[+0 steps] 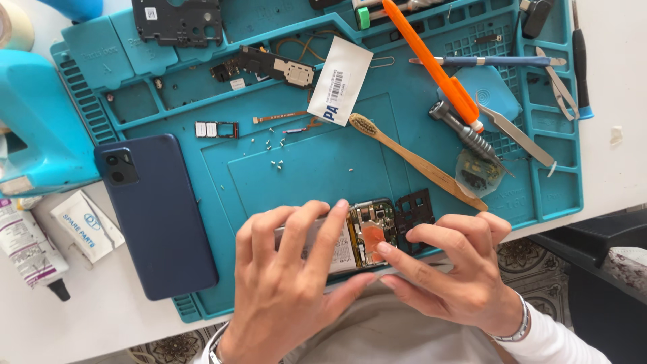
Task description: The person reassembles a disassembled smartphone on a blue repair mat. They align the motherboard into the phone frame, press it into place, use a screwdriver to drive screws, and fit the midframe cover over the internals, pressing along the edges to seat it.
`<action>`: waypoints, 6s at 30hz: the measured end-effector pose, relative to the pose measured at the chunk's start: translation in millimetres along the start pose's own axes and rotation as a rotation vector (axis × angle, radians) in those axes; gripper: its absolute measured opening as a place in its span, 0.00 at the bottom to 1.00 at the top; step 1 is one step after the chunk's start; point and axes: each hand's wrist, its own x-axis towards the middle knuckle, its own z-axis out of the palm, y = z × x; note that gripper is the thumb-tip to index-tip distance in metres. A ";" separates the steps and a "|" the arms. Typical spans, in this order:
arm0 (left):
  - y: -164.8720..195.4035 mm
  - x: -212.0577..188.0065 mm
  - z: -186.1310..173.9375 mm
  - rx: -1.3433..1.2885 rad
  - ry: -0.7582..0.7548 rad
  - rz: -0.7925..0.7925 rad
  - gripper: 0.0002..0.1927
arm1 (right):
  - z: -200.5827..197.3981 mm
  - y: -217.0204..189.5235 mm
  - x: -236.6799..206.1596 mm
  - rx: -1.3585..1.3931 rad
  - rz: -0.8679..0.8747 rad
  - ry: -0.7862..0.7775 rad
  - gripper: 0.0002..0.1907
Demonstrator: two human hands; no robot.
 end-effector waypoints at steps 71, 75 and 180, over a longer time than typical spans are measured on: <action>-6.4 -50.2 -28.2 -0.050 0.637 0.215 0.19 | -73.9 -20.4 58.9 0.688 0.173 -0.491 0.49; -8.0 -65.7 -12.3 -0.138 0.712 -0.007 0.22 | -68.3 -15.6 54.1 0.650 0.153 -0.430 0.52; 18.5 -19.6 31.8 -1.482 0.032 -0.116 0.45 | -40.7 -16.1 121.3 0.048 -0.466 -0.179 0.22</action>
